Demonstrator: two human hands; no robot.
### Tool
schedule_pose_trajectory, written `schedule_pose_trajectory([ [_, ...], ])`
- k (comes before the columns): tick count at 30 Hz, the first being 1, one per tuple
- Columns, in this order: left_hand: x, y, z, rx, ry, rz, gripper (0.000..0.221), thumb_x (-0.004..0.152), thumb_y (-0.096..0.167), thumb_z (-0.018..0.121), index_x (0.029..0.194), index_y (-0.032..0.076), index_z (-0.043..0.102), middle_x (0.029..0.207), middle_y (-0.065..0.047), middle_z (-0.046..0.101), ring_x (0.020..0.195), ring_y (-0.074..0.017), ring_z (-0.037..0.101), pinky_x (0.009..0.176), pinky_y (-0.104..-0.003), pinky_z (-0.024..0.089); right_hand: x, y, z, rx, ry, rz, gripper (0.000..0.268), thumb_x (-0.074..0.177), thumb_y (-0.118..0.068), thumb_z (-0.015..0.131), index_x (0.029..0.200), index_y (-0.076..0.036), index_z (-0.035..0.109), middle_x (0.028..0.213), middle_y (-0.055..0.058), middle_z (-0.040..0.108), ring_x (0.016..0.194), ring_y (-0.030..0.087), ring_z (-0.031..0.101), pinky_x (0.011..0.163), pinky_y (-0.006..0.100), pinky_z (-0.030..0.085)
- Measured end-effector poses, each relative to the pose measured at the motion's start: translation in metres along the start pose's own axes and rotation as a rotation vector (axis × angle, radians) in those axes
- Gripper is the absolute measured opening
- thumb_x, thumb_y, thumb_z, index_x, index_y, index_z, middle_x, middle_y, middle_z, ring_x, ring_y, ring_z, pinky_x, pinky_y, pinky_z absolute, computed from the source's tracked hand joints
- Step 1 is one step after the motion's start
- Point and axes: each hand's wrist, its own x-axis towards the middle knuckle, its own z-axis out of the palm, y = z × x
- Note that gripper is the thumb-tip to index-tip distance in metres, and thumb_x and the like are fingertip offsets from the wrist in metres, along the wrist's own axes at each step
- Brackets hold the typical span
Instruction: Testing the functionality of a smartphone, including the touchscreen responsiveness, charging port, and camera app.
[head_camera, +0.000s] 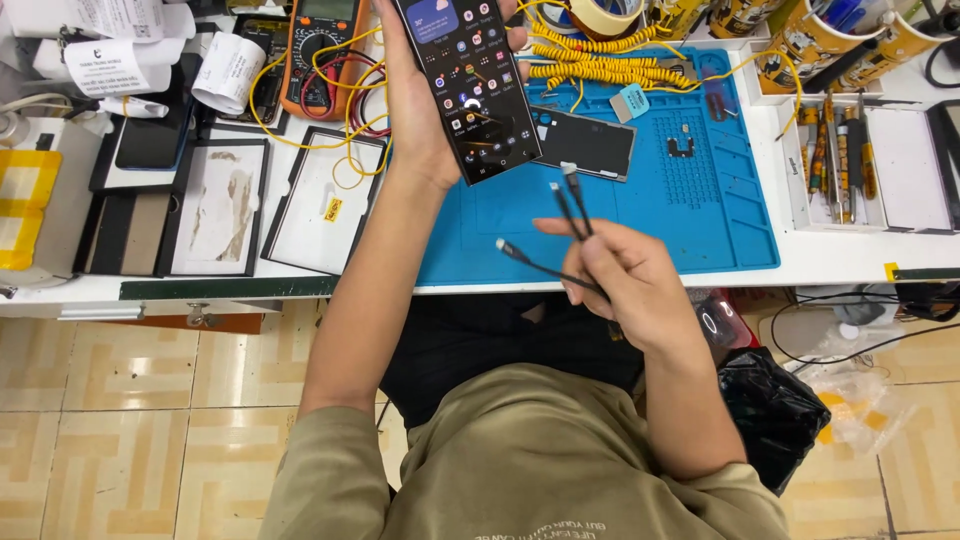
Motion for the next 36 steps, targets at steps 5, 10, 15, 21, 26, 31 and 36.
schedule_pose_trajectory([
  [5,0.004,-0.001,-0.011,-0.032,0.015,-0.004,0.093,0.098,0.079,0.053,0.142,-0.001,0.072,0.122,-0.021,0.081,0.101,-0.0341,0.082,0.089,-0.046,0.069,0.019,-0.001,0.007,0.142,-0.135,-0.109,0.04,0.118,-0.025,0.054,0.146,0.003,0.061,0.09,0.004,0.06,0.059,0.008,0.049,0.047,0.02,0.042],
  [10,0.004,-0.001,-0.011,-0.034,0.005,-0.043,0.095,0.096,0.081,0.052,0.141,-0.001,0.072,0.115,-0.024,0.082,0.096,-0.0366,0.081,0.087,-0.044,0.068,0.028,0.012,0.018,0.025,-0.043,-0.183,0.043,0.121,-0.031,0.048,0.144,0.001,0.064,0.073,-0.001,0.052,0.052,0.006,0.038,0.047,0.022,0.035],
  [15,0.008,-0.007,-0.02,-0.061,-0.012,0.025,0.088,0.101,0.078,0.055,0.137,0.0,0.074,0.131,-0.018,0.079,0.113,-0.0306,0.082,0.093,-0.047,0.069,0.031,0.026,0.023,-0.096,0.002,-0.281,0.035,0.122,-0.029,0.051,0.135,-0.003,0.071,0.083,0.004,0.07,0.057,0.008,0.047,0.052,0.022,0.039],
  [21,0.005,-0.003,-0.018,-0.182,-0.145,-0.08,0.092,0.1,0.078,0.059,0.145,-0.002,0.069,0.132,-0.014,0.08,0.121,-0.0255,0.081,0.107,-0.044,0.069,0.035,0.029,0.025,-0.094,-0.028,-0.308,0.035,0.122,-0.026,0.051,0.14,-0.003,0.069,0.082,0.005,0.067,0.06,0.008,0.048,0.055,0.022,0.04],
  [26,0.004,-0.002,-0.025,-0.192,-0.136,-0.135,0.091,0.1,0.08,0.057,0.145,0.001,0.07,0.129,-0.019,0.081,0.114,-0.0336,0.082,0.104,-0.045,0.068,0.041,0.036,0.031,-0.043,-0.112,-0.216,0.051,0.123,-0.028,0.042,0.167,-0.003,0.047,0.096,0.001,0.055,0.065,0.006,0.04,0.055,0.022,0.034],
  [31,0.003,0.0,-0.02,-0.179,-0.186,-0.136,0.09,0.1,0.082,0.055,0.145,0.005,0.068,0.129,-0.016,0.079,0.113,-0.0323,0.081,0.101,-0.041,0.067,0.048,0.033,0.042,-0.074,-0.119,-0.108,0.065,0.12,-0.035,0.042,0.175,-0.001,0.035,0.1,0.006,0.076,0.062,0.007,0.051,0.056,0.023,0.046],
  [36,0.001,-0.002,-0.015,-0.181,-0.188,-0.101,0.089,0.102,0.078,0.056,0.146,0.002,0.068,0.128,-0.017,0.08,0.117,-0.0275,0.08,0.108,-0.038,0.066,0.051,0.025,0.042,-0.09,-0.044,-0.039,0.044,0.118,-0.03,0.047,0.146,-0.006,0.071,0.119,0.014,0.083,0.07,0.01,0.063,0.045,0.02,0.044],
])
